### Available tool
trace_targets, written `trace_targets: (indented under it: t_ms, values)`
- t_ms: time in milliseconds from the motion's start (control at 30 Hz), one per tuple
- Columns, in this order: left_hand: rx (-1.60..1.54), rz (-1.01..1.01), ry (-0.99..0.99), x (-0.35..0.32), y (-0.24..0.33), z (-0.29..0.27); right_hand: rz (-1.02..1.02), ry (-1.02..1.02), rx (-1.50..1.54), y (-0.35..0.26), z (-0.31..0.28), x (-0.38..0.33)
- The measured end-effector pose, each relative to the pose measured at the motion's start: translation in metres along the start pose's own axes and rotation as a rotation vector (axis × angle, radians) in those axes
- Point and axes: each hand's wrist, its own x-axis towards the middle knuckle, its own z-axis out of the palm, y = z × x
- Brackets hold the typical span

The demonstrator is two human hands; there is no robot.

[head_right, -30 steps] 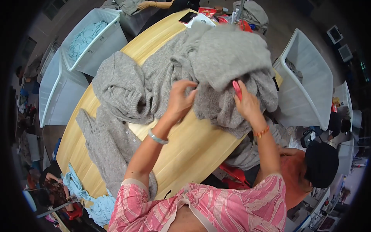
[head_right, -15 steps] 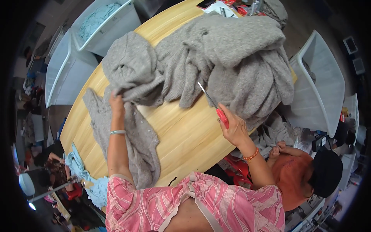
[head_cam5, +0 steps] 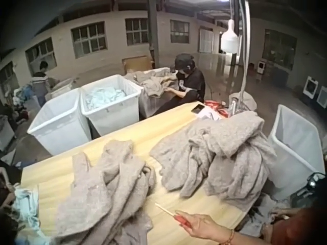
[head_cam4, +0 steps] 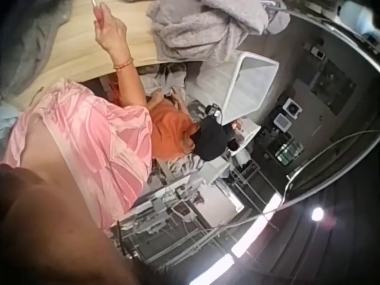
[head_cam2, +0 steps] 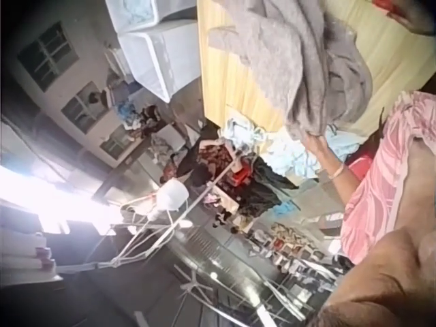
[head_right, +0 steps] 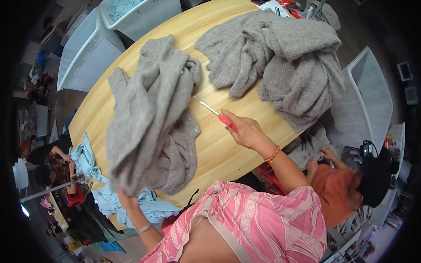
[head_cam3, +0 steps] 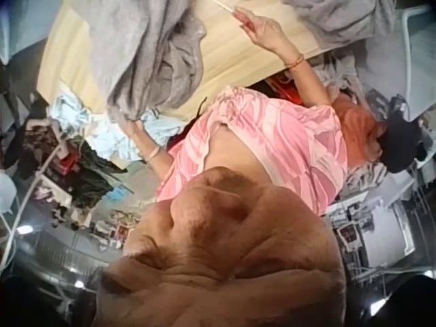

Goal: Trimming loose threads from grey sweaters using scissors on a factory work table.

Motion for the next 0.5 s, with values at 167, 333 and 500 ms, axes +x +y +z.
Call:
trace_targets:
  t_ms: [167,333,500]
  values:
    - [0.439,-0.097,0.064,-0.021,-0.085,-0.018,-0.163,-0.079,-0.063,-0.042,0.027,0.004]
    - [0.172,-0.039,0.135,0.025,-0.084,-0.009,-0.174,-0.204,-0.105,-0.077,0.032,-0.01]
    - [0.071,0.012,0.167,0.065,-0.091,-0.037,-0.241,-0.316,-0.14,-0.113,0.051,-0.025]
